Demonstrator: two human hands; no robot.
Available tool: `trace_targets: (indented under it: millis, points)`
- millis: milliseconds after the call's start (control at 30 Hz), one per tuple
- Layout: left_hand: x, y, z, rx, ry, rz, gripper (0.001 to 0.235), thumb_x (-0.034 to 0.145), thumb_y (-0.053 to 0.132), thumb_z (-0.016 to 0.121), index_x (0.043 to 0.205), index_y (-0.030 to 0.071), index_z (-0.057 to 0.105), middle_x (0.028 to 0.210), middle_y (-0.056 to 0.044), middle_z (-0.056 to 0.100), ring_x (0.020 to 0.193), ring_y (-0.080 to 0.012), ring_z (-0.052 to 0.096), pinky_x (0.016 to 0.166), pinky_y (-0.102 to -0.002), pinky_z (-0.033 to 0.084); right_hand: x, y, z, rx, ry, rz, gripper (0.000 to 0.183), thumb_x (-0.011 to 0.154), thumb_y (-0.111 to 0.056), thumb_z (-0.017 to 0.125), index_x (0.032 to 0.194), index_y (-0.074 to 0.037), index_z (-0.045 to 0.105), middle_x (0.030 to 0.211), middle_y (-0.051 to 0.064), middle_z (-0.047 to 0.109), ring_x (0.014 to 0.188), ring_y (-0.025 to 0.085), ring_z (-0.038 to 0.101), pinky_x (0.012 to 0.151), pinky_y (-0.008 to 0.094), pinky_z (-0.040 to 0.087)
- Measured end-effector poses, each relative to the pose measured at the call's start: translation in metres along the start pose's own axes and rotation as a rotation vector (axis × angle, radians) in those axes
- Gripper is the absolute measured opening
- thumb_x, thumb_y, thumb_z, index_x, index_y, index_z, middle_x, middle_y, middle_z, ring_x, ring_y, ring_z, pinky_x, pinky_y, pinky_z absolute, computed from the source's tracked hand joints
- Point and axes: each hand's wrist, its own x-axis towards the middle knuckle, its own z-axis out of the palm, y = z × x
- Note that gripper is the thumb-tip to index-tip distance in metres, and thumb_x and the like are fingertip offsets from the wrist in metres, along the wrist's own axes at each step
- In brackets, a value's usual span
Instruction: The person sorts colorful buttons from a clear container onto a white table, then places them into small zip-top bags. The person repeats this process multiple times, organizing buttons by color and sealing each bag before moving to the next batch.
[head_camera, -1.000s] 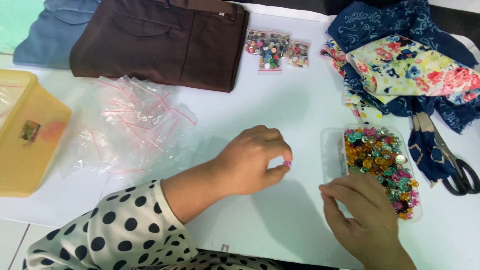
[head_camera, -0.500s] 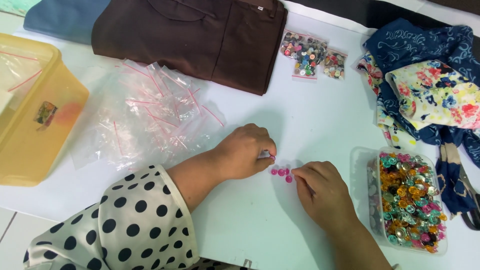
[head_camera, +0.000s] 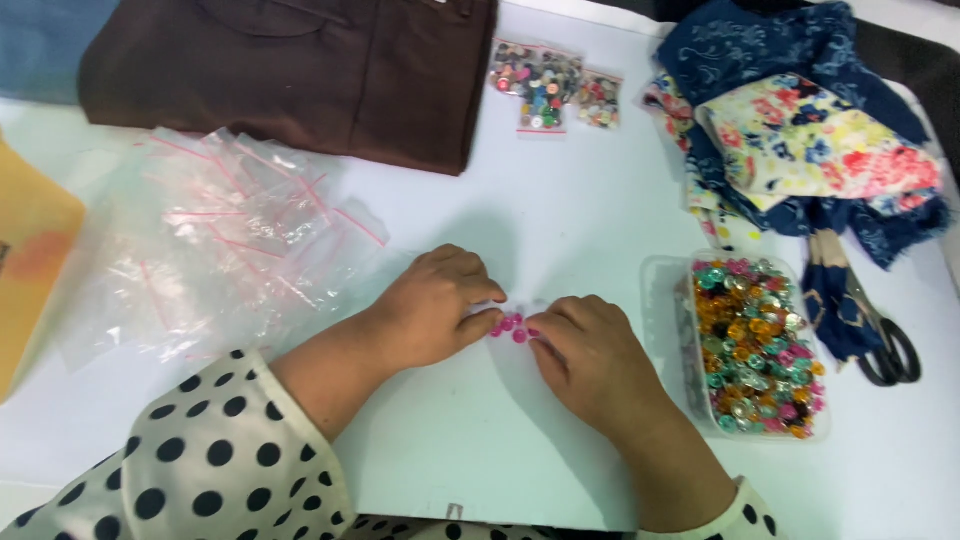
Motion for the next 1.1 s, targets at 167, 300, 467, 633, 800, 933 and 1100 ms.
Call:
trace_targets:
  millis: [167, 300, 467, 633, 800, 933, 1100]
  points:
    - [0.011, 0.033, 0.003, -0.026, 0.139, 0.126, 0.015, 0.090, 0.024, 0.076, 0.103, 0.015, 0.077, 0.089, -0.002, 0.064, 0.089, -0.0253, 0.063, 0.090, -0.040, 0.050, -0.018, -0.018, -0.050, -0.050, -0.014, -0.021, 0.015, 0.096, -0.014, 0.064, 0.110, -0.012, 0.068, 0.095, 0.003, 0.064, 0.084, 0.026, 0.060, 0.076, 0.043, 0.047]
    - [0.017, 0.069, 0.014, -0.042, 0.081, 0.225, 0.016, 0.088, 0.020, 0.077, 0.104, 0.016, 0.076, 0.094, -0.001, 0.065, 0.096, -0.0264, 0.063, 0.087, -0.044, 0.050, -0.055, -0.013, -0.103, -0.099, 0.144, 0.025, 0.014, 0.094, -0.014, 0.069, 0.107, -0.011, 0.070, 0.098, 0.004, 0.068, 0.091, 0.026, 0.064, 0.084, 0.042, 0.047]
    - [0.044, 0.117, 0.040, -0.041, -0.051, 0.288, 0.019, 0.090, 0.023, 0.074, 0.108, 0.016, 0.077, 0.097, -0.003, 0.064, 0.100, -0.0294, 0.061, 0.084, -0.047, 0.049, -0.136, 0.038, -0.149, -0.157, 0.214, 0.345, 0.020, 0.091, -0.007, 0.072, 0.111, -0.007, 0.075, 0.105, 0.007, 0.074, 0.099, 0.027, 0.066, 0.089, 0.041, 0.051]
    - [0.076, 0.146, 0.089, 0.033, -0.083, 0.380, 0.016, 0.092, 0.022, 0.072, 0.107, 0.019, 0.077, 0.104, -0.004, 0.062, 0.109, -0.0314, 0.056, 0.083, -0.049, 0.047, -0.184, 0.057, -0.167, -0.201, 0.119, 0.601, 0.032, 0.092, -0.011, 0.066, 0.122, -0.016, 0.075, 0.111, 0.003, 0.075, 0.108, 0.025, 0.065, 0.099, 0.041, 0.048]
    - [0.100, 0.176, 0.113, 0.106, -0.139, 0.390, 0.023, 0.094, 0.015, 0.063, 0.109, 0.023, 0.079, 0.105, -0.002, 0.057, 0.112, -0.0287, 0.048, 0.089, -0.045, 0.040, -0.199, 0.076, -0.153, -0.170, 0.044, 0.669, 0.023, 0.091, -0.021, 0.071, 0.114, -0.020, 0.077, 0.095, 0.001, 0.073, 0.101, 0.027, 0.064, 0.089, 0.041, 0.050]
    - [0.107, 0.175, 0.137, 0.196, -0.138, 0.405, 0.037, 0.093, 0.013, 0.057, 0.122, 0.028, 0.075, 0.133, -0.007, 0.058, 0.143, -0.0385, 0.037, 0.113, -0.049, 0.030, -0.203, 0.091, -0.144, -0.176, 0.054, 0.673, 0.020, 0.087, -0.025, 0.078, 0.106, -0.023, 0.081, 0.086, -0.002, 0.069, 0.093, 0.022, 0.061, 0.083, 0.036, 0.049]
    - [0.115, 0.172, 0.143, 0.300, -0.094, 0.378, 0.033, 0.085, 0.016, 0.066, 0.115, 0.025, 0.077, 0.128, -0.006, 0.057, 0.146, -0.0431, 0.036, 0.116, -0.052, 0.027, -0.200, 0.114, -0.129, -0.177, 0.059, 0.596, 0.016, 0.087, -0.030, 0.079, 0.102, -0.025, 0.083, 0.079, -0.003, 0.063, 0.085, 0.021, 0.056, 0.069, 0.035, 0.046]
